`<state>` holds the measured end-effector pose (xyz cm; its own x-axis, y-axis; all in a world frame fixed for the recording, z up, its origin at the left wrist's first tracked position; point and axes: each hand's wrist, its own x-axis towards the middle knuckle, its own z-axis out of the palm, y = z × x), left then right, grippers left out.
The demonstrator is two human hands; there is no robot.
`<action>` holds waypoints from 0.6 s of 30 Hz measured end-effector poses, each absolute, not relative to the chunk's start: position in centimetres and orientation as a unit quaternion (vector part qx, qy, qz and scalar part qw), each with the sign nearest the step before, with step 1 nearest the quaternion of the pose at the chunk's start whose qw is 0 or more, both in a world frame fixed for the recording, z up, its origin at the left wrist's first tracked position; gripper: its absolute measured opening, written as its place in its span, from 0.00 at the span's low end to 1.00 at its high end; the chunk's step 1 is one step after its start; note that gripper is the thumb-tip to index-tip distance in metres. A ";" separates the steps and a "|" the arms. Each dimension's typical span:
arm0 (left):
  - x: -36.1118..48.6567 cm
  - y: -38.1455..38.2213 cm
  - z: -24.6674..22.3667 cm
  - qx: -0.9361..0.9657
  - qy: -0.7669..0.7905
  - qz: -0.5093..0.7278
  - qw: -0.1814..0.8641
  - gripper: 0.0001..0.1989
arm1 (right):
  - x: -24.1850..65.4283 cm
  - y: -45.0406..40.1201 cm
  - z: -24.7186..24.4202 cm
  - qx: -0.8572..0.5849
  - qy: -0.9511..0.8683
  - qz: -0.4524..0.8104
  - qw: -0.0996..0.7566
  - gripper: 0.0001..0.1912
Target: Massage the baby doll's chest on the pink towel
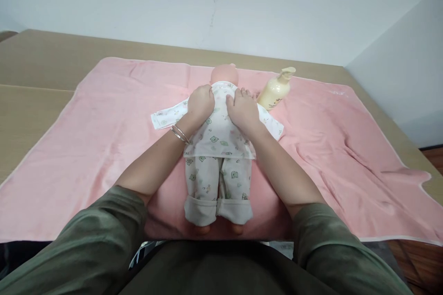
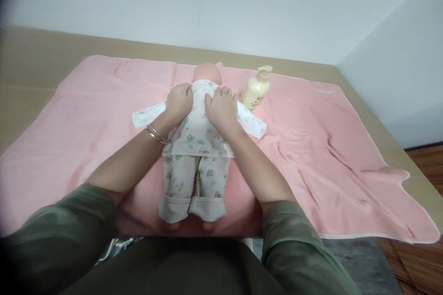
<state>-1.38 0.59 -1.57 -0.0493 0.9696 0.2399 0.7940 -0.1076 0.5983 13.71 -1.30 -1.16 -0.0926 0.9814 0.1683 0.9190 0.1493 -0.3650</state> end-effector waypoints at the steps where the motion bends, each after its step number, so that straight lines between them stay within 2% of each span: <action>1: -1.4 0.7 -1.6 0.675 0.652 0.314 0.143 0.21 | 12.9 -2.2 -1.1 -0.640 -0.742 0.068 0.190 0.35; 5: -1.7 1.1 -1.4 0.679 0.664 0.276 0.151 0.23 | 10.7 -4.7 -0.9 -0.582 -0.793 0.027 0.180 0.33; 8: -1.9 1.0 -0.9 0.667 0.699 0.208 0.154 0.26 | 11.5 -3.7 -0.8 -0.566 -0.805 0.059 0.168 0.32; 11: -1.7 -0.2 0.4 0.681 0.701 0.162 0.137 0.28 | 14.0 -1.0 -1.0 -0.571 -0.790 0.106 0.196 0.33; 14: -0.7 -2.4 2.0 0.715 0.680 0.122 0.108 0.26 | 16.0 0.8 -1.2 -0.569 -0.786 0.133 0.202 0.36; 18: 0.2 -4.1 2.9 0.776 0.616 0.106 0.087 0.21 | 15.3 -0.4 -0.5 -0.595 -0.780 0.109 0.161 0.36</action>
